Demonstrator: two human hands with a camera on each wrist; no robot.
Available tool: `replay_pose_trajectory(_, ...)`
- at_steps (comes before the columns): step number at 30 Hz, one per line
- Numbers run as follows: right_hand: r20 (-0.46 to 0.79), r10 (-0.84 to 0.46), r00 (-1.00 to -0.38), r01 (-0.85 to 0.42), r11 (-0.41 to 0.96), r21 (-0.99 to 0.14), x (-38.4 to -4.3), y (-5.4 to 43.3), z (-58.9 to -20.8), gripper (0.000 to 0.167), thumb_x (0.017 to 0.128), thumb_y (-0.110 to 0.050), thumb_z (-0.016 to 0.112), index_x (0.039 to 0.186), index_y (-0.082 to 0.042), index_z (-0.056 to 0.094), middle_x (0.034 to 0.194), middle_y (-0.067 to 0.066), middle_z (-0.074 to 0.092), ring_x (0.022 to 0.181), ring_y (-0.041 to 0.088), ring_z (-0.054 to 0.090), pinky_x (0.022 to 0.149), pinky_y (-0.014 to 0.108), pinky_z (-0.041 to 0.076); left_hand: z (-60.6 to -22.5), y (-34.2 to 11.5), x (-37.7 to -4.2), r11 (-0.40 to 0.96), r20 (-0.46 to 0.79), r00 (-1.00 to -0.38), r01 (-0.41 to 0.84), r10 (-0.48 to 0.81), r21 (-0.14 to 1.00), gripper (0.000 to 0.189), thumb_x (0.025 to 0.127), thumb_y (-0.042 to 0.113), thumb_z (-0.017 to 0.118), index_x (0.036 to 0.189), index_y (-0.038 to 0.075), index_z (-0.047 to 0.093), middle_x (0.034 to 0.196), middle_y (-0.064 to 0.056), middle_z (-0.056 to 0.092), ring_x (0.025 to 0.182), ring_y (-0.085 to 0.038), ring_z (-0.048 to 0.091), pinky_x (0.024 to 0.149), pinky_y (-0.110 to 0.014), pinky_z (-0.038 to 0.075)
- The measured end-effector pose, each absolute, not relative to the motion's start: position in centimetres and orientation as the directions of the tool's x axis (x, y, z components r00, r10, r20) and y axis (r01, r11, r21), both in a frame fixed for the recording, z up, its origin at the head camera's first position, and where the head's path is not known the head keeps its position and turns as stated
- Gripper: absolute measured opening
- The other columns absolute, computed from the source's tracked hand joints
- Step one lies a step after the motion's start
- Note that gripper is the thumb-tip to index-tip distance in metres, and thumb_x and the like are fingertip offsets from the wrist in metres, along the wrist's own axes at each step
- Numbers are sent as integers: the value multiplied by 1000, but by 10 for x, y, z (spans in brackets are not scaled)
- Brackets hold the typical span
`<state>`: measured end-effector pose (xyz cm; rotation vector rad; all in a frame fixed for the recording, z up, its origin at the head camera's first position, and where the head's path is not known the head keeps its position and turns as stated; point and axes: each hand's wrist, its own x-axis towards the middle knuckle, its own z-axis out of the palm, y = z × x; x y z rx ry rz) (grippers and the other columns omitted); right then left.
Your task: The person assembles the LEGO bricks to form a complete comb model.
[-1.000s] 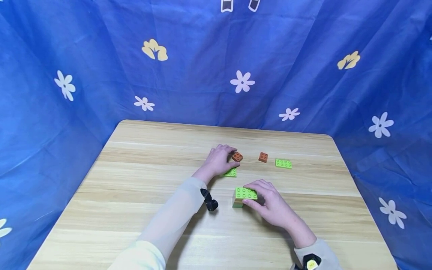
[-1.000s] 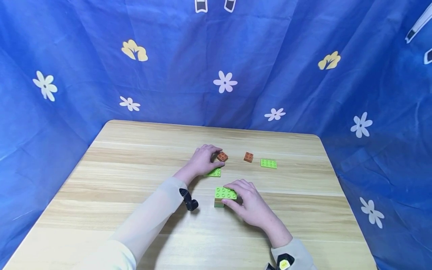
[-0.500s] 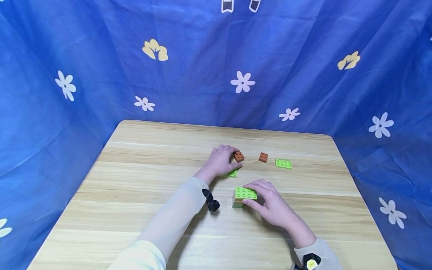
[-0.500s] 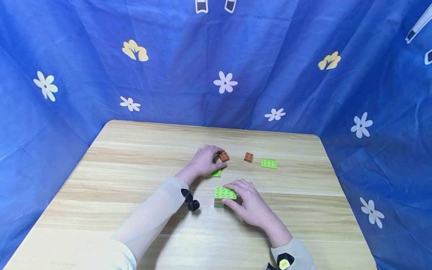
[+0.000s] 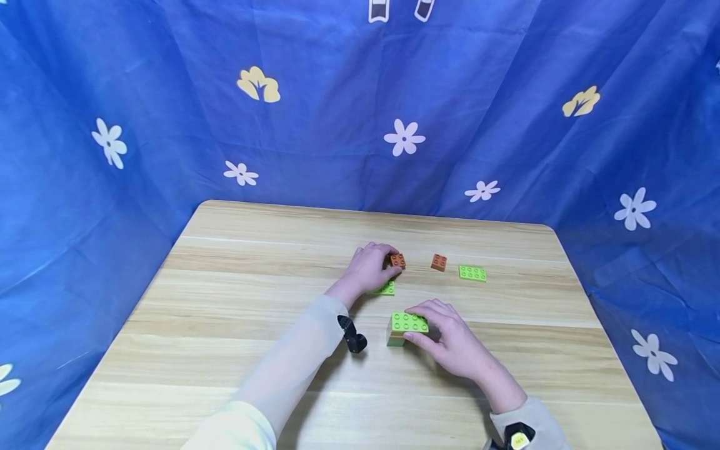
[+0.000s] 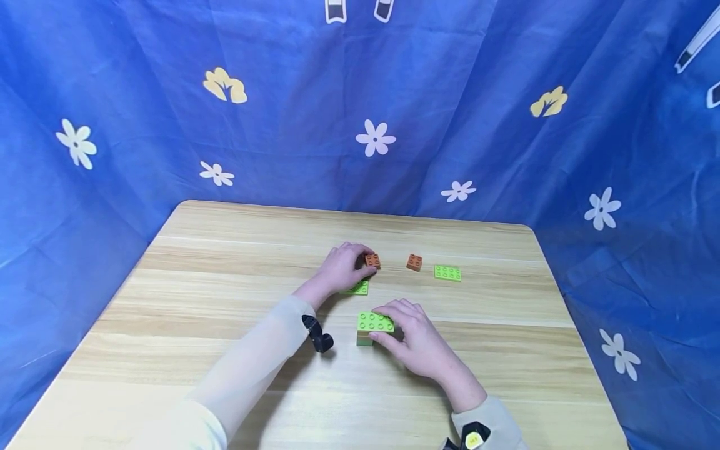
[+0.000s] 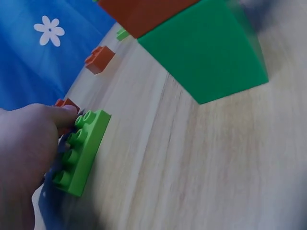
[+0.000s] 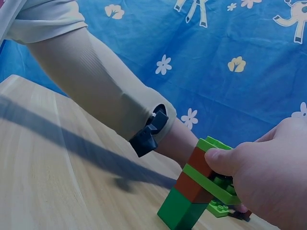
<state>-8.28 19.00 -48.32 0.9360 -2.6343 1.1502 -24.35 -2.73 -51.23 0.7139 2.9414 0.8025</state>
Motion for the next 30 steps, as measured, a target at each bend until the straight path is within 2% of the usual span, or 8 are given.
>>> replay_pose_trajectory(5,339,-492,-801,-583,518,-626,-83,190,-483,40,98,-32,79,133,-15,70,126,-17,66,120,10,61,105,46,45,-508,-34,-243,727,141,-886,446,442,521,46,102,42,72,140,16,64,128,-5,71,121,-25,63,104,-44,44)
replay_pose_trajectory(14,334,-492,-804,-579,521,-627,-83,190,-482,40,98,-33,79,133,-16,70,125,-17,66,121,9,60,105,46,45,-489,-45,-230,638,201,-863,482,463,601,46,104,36,69,143,13,62,132,-4,69,127,-26,60,109,-48,42)
replay_pose_trajectory(21,327,-491,-808,-573,521,-633,-82,189,-482,42,98,-32,78,133,-12,70,126,-16,66,121,10,60,104,47,45,-472,-54,-211,598,254,-816,559,518,575,47,106,37,67,146,13,60,133,-1,68,125,-21,60,108,-46,43)
replay_pose_trajectory(30,327,-492,-807,-573,520,-634,-82,189,-482,41,98,-32,78,134,-13,70,126,-16,66,120,10,60,104,48,45,-444,-62,-179,564,305,-763,633,570,530,47,106,40,67,144,14,62,136,-1,68,123,-20,61,106,-45,44)
